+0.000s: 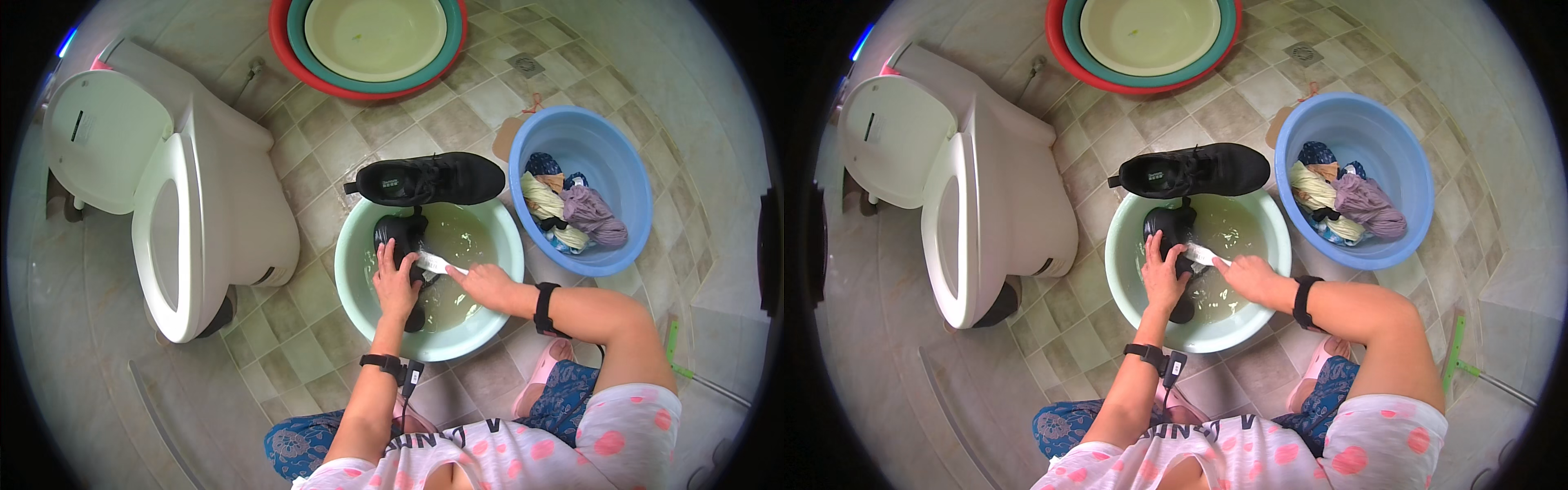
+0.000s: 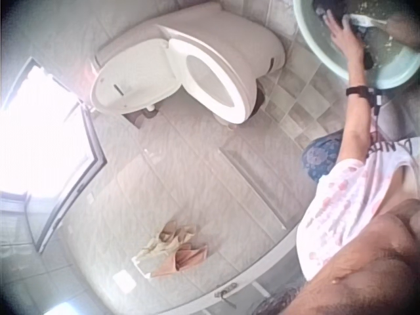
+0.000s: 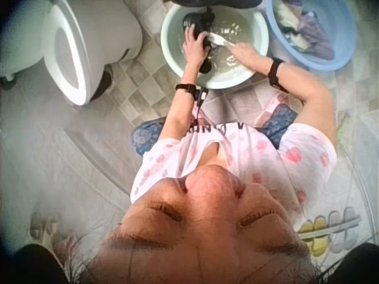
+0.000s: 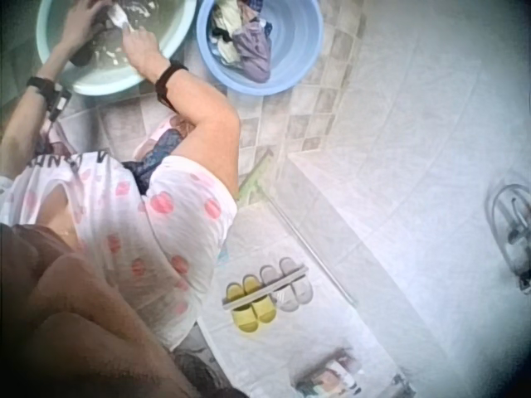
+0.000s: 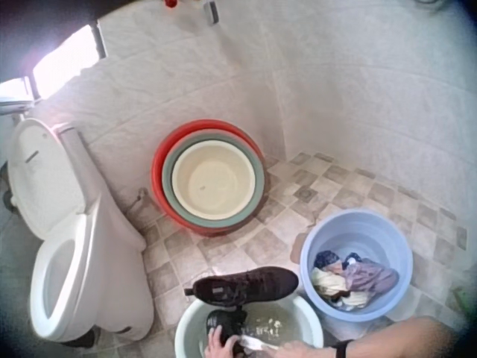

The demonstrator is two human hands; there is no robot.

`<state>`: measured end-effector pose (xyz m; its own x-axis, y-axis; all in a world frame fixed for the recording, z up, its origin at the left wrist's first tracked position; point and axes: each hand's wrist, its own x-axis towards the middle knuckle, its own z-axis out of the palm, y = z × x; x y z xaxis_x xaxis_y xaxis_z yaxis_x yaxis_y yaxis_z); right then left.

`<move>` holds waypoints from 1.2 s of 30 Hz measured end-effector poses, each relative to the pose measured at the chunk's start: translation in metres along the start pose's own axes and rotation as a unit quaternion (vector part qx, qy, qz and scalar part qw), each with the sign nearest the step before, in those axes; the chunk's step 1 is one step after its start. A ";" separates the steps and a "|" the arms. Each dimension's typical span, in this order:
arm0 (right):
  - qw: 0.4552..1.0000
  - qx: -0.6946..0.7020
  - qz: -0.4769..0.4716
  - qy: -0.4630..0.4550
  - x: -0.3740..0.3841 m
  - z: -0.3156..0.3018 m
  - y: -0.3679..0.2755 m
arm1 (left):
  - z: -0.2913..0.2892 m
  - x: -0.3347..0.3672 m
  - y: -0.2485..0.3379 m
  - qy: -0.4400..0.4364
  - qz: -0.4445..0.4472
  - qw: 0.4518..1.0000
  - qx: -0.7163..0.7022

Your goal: The person cleans a pair of black sneakers by scrubbing them with a brush inside a basin of water.

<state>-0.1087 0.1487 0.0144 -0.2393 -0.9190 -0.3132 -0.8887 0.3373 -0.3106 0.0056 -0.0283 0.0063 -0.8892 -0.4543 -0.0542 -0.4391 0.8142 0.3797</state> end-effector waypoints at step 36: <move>0.998 -0.031 0.034 0.047 0.053 -0.007 0.013 | 0.000 0.002 0.000 0.007 0.005 1.000 -0.013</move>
<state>-0.1355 0.1024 0.0002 -0.3329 -0.9103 -0.2462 -0.8908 0.3892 -0.2346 0.0041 -0.0297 0.0065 -0.8915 -0.4515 -0.0370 -0.4266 0.8093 0.4037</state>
